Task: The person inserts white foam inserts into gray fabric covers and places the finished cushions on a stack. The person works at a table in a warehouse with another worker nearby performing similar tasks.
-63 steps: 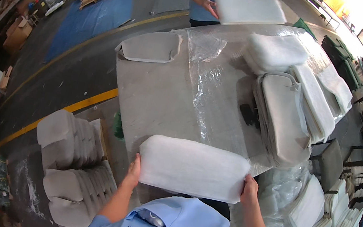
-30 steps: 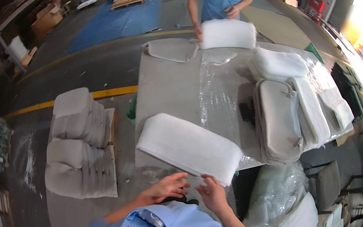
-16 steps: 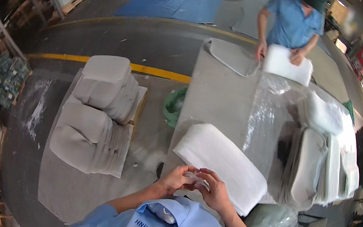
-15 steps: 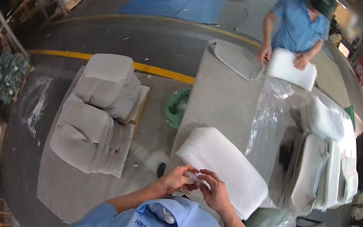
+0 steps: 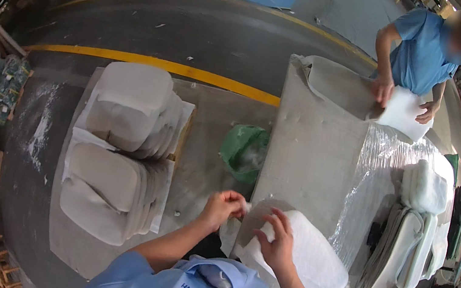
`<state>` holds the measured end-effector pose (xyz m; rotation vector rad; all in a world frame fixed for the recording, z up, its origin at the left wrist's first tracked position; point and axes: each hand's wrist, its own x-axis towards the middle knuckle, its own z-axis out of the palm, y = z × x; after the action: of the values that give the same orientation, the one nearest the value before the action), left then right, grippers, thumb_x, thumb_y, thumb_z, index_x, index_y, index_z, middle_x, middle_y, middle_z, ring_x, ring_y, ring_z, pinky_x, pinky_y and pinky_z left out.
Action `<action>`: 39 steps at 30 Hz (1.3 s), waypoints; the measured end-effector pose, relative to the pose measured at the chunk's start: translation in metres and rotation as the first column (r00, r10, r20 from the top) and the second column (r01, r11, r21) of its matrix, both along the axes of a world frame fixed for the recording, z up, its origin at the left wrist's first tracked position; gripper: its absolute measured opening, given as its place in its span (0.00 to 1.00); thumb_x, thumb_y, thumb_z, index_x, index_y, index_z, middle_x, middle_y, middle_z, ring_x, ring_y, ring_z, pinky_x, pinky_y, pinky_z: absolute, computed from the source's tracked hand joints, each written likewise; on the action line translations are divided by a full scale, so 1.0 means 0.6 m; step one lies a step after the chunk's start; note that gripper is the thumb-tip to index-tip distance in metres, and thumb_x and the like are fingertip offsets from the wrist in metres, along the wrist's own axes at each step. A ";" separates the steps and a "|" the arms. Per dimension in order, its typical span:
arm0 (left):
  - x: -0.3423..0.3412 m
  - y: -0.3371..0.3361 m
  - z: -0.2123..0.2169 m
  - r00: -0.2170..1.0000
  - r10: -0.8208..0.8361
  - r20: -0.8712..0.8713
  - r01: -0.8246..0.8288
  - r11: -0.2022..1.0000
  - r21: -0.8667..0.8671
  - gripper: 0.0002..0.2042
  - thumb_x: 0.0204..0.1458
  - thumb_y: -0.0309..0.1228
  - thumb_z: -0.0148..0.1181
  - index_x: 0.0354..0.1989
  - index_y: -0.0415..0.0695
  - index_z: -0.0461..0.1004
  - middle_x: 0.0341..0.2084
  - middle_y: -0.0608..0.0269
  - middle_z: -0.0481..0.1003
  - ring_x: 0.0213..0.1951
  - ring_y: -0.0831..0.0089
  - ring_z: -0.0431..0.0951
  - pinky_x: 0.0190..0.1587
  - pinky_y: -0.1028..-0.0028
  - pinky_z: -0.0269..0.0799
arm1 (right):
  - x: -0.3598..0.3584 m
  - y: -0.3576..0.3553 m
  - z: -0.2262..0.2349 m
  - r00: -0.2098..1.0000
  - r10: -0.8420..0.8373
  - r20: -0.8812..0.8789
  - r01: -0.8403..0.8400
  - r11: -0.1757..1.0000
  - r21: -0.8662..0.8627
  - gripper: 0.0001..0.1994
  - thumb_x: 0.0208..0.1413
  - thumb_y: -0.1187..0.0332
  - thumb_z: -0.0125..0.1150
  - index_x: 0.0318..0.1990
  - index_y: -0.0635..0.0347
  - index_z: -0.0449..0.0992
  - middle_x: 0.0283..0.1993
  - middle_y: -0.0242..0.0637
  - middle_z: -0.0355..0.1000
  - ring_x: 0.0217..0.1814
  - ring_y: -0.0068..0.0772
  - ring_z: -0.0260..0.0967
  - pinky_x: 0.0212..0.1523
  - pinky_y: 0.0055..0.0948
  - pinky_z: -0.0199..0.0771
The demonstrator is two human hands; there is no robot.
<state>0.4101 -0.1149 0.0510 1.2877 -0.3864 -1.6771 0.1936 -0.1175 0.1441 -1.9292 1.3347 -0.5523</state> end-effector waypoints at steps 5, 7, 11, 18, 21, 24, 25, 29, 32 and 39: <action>0.038 -0.207 -0.123 0.791 0.160 0.590 -0.080 0.984 -0.159 0.05 0.58 0.25 0.63 0.40 0.41 0.83 0.32 0.57 0.84 0.33 0.68 0.84 0.39 0.69 0.79 | -0.115 0.019 -0.037 0.838 -0.417 -0.351 0.403 0.908 -0.116 0.25 0.54 0.69 0.73 0.60 0.53 0.75 0.72 0.51 0.62 0.76 0.59 0.57 0.73 0.56 0.57; 0.025 -0.273 -0.186 0.539 0.126 0.833 0.069 0.979 -0.193 0.06 0.57 0.26 0.63 0.40 0.43 0.84 0.33 0.55 0.83 0.36 0.64 0.84 0.42 0.66 0.79 | -0.133 0.033 -0.062 0.803 -0.421 -0.423 0.408 0.904 -0.125 0.27 0.55 0.67 0.72 0.63 0.53 0.72 0.73 0.53 0.60 0.77 0.61 0.54 0.74 0.58 0.53; -0.021 -0.373 -0.260 0.506 -0.428 0.749 0.527 0.841 0.125 0.10 0.57 0.27 0.63 0.45 0.41 0.84 0.40 0.54 0.84 0.44 0.60 0.84 0.48 0.61 0.78 | -0.122 0.054 -0.131 0.784 -0.411 -0.466 0.403 0.907 -0.122 0.31 0.57 0.63 0.67 0.68 0.53 0.68 0.77 0.55 0.55 0.81 0.64 0.46 0.77 0.64 0.42; -0.058 -0.431 -0.322 0.845 -0.325 -0.425 0.460 0.847 0.266 0.15 0.61 0.26 0.60 0.54 0.33 0.80 0.52 0.52 0.82 0.53 0.58 0.81 0.56 0.61 0.74 | -0.142 0.061 -0.170 0.756 -0.423 -0.500 0.404 0.902 -0.152 0.33 0.60 0.54 0.62 0.72 0.48 0.65 0.80 0.48 0.51 0.84 0.59 0.41 0.78 0.66 0.35; -0.056 -0.432 -0.317 0.901 -0.257 -0.349 0.384 0.845 0.371 0.15 0.62 0.26 0.59 0.54 0.33 0.80 0.52 0.52 0.82 0.53 0.58 0.81 0.56 0.61 0.74 | -0.142 0.062 -0.163 0.753 -0.434 -0.494 0.426 0.895 -0.136 0.32 0.60 0.52 0.61 0.72 0.45 0.65 0.80 0.47 0.52 0.84 0.57 0.41 0.79 0.64 0.34; -0.035 -0.433 -0.293 0.968 -0.194 -0.157 0.243 0.874 0.422 0.15 0.62 0.26 0.58 0.55 0.34 0.80 0.52 0.51 0.82 0.54 0.58 0.81 0.57 0.61 0.74 | -0.143 0.064 -0.164 0.755 -0.433 -0.493 0.409 0.898 -0.162 0.33 0.60 0.51 0.61 0.72 0.46 0.65 0.80 0.46 0.52 0.84 0.57 0.42 0.79 0.63 0.34; -0.020 -0.429 -0.282 0.971 -0.234 -0.044 0.232 0.890 0.392 0.15 0.63 0.26 0.58 0.55 0.34 0.80 0.53 0.51 0.82 0.54 0.58 0.81 0.57 0.61 0.74 | -0.144 0.064 -0.163 0.756 -0.437 -0.488 0.412 0.896 -0.165 0.33 0.60 0.51 0.61 0.72 0.46 0.65 0.80 0.46 0.52 0.84 0.56 0.42 0.79 0.63 0.34; 0.037 -0.396 -0.208 0.501 -0.461 0.732 0.521 0.836 0.170 0.16 0.65 0.26 0.54 0.59 0.36 0.78 0.50 0.50 0.83 0.54 0.58 0.81 0.57 0.62 0.74 | -0.141 0.063 -0.168 0.769 -0.457 -0.448 0.426 0.888 -0.174 0.32 0.60 0.51 0.62 0.72 0.41 0.66 0.81 0.42 0.52 0.85 0.52 0.40 0.79 0.63 0.35; 0.039 -0.357 -0.104 0.285 -0.213 0.935 0.397 0.914 0.087 0.16 0.68 0.28 0.53 0.60 0.37 0.77 0.43 0.53 0.83 0.47 0.63 0.83 0.51 0.65 0.76 | -0.138 0.068 -0.171 0.762 -0.488 -0.426 0.442 0.872 -0.209 0.32 0.61 0.52 0.62 0.72 0.41 0.66 0.80 0.42 0.52 0.85 0.53 0.41 0.78 0.63 0.37; -0.098 -0.171 0.031 0.732 -0.595 0.332 0.600 0.794 0.101 0.20 0.71 0.33 0.54 0.66 0.34 0.70 0.50 0.52 0.81 0.44 0.69 0.82 0.50 0.68 0.80 | -0.154 0.077 -0.164 0.768 -0.484 -0.420 0.471 0.871 -0.141 0.31 0.63 0.51 0.62 0.72 0.44 0.66 0.80 0.43 0.53 0.85 0.54 0.41 0.80 0.64 0.39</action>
<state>0.3513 -0.2172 0.0699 1.5589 -1.1322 -1.9517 0.1013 -0.0713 0.0457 -1.7914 2.1622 -0.3702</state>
